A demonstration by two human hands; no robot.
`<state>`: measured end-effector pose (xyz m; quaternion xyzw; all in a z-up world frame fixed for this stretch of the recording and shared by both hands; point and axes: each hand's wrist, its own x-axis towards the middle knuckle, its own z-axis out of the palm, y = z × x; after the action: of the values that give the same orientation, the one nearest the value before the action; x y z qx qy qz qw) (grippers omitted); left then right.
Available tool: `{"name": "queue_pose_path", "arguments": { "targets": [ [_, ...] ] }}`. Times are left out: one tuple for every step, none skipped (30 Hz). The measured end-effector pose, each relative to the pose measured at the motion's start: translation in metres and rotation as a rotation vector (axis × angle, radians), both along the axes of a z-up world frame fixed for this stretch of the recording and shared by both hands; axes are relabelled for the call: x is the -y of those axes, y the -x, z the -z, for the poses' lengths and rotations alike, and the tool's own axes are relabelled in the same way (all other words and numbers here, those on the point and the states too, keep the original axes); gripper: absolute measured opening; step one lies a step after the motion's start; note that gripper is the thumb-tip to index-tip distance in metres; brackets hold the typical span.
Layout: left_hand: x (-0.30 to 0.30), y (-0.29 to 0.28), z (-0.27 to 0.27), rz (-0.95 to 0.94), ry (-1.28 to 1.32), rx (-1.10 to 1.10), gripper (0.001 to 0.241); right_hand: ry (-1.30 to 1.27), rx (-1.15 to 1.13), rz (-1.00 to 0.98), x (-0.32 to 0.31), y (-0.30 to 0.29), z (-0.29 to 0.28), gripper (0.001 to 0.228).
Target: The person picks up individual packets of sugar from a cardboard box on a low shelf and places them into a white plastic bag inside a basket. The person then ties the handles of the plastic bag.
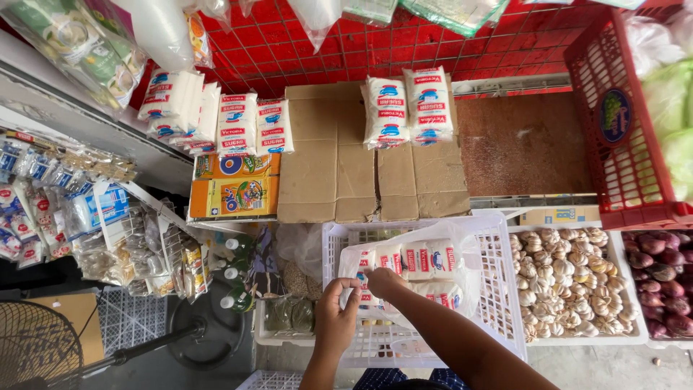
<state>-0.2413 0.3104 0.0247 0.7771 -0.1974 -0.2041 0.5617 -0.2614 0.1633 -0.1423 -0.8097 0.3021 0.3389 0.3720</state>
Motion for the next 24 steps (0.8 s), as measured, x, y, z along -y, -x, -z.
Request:
{"name": "queue_pose_path", "arguments": {
  "targets": [
    [0.000,0.001,-0.002,0.006,0.005,0.002,0.010,0.005,0.002,0.006,0.001,0.005,0.000,0.038],
    [0.000,0.000,-0.003,-0.002,-0.062,0.021,0.011,0.027,-0.014,0.008,0.003,0.009,0.000,0.037],
    [0.001,-0.001,-0.005,-0.010,-0.129,0.039,0.012,0.050,-0.031,0.010,0.006,0.013,0.000,0.041],
    [0.000,-0.003,-0.002,0.004,-0.118,0.049,0.012,0.060,-0.022,0.026,0.009,0.021,0.017,0.041],
    [-0.001,-0.005,0.001,-0.043,-0.132,0.089,0.012,0.077,0.051,-0.003,0.014,0.028,0.034,0.044],
    [-0.001,-0.007,0.005,-0.090,-0.144,0.127,0.012,0.097,0.123,-0.031,0.019,0.035,0.051,0.050],
    [0.006,-0.010,-0.007,-0.075,-0.130,0.136,0.012,0.110,0.130,-0.015,0.028,0.039,0.035,0.050],
    [0.011,-0.013,-0.019,-0.116,-0.096,0.299,0.011,0.102,0.237,-0.003,0.035,0.043,0.019,0.046],
    [0.016,-0.016,-0.031,-0.159,-0.058,0.461,0.010,0.094,0.344,0.007,0.042,0.048,0.003,0.043],
    [0.028,-0.020,-0.039,-0.147,-0.044,0.469,0.010,0.107,0.352,0.019,0.049,0.054,-0.016,0.043],
    [0.039,-0.024,-0.048,-0.136,-0.005,0.604,0.009,0.015,0.388,0.154,0.055,0.060,-0.035,0.042],
    [0.049,-0.028,-0.057,-0.128,0.033,0.737,0.008,-0.079,0.423,0.286,0.059,0.067,-0.054,0.043],
    [0.063,-0.033,-0.059,-0.121,0.046,0.744,0.008,-0.069,0.433,0.295,0.064,0.075,-0.048,0.043],
    [0.078,-0.038,-0.061,-0.093,0.083,0.727,0.009,-0.091,0.512,0.328,0.070,0.082,-0.041,0.039],
    [0.093,-0.044,-0.063,-0.064,0.118,0.709,0.009,-0.113,0.591,0.359,0.077,0.088,-0.034,0.036],
    [0.113,-0.056,-0.061,-0.055,0.133,0.718,0.009,-0.101,0.603,0.368,0.080,0.094,-0.035,0.036],
    [0.133,-0.069,-0.060,-0.027,0.115,0.682,0.011,-0.155,0.671,0.417,0.083,0.099,-0.036,0.033],
    [0.152,-0.079,-0.057,0.002,0.092,0.643,0.014,-0.212,0.734,0.466,0.084,0.107,-0.035,0.031],
    [0.170,-0.095,-0.046,0.013,0.102,0.648,0.014,-0.203,0.743,0.476,0.084,0.115,-0.051,0.031],
    [0.190,-0.110,-0.036,-0.005,0.049,0.644,0.020,-0.270,0.720,0.550,0.084,0.122,-0.067,0.031],
    [0.211,-0.125,-0.026,-0.024,-0.005,0.639,0.026,-0.338,0.697,0.624,0.083,0.129,-0.083,0.031],
    [0.228,-0.141,-0.014,-0.013,0.007,0.646,0.026,-0.329,0.708,0.633,0.086,0.132,-0.087,0.031],
    [0.246,-0.156,-0.002,-0.051,-0.112,0.660,0.036,-0.314,0.690,0.648,0.088,0.134,-0.091,0.032],
    [0.263,-0.171,0.010,-0.091,-0.232,0.671,0.046,-0.299,0.668,0.663,0.089,0.137,-0.096,0.033]
  ]
}}
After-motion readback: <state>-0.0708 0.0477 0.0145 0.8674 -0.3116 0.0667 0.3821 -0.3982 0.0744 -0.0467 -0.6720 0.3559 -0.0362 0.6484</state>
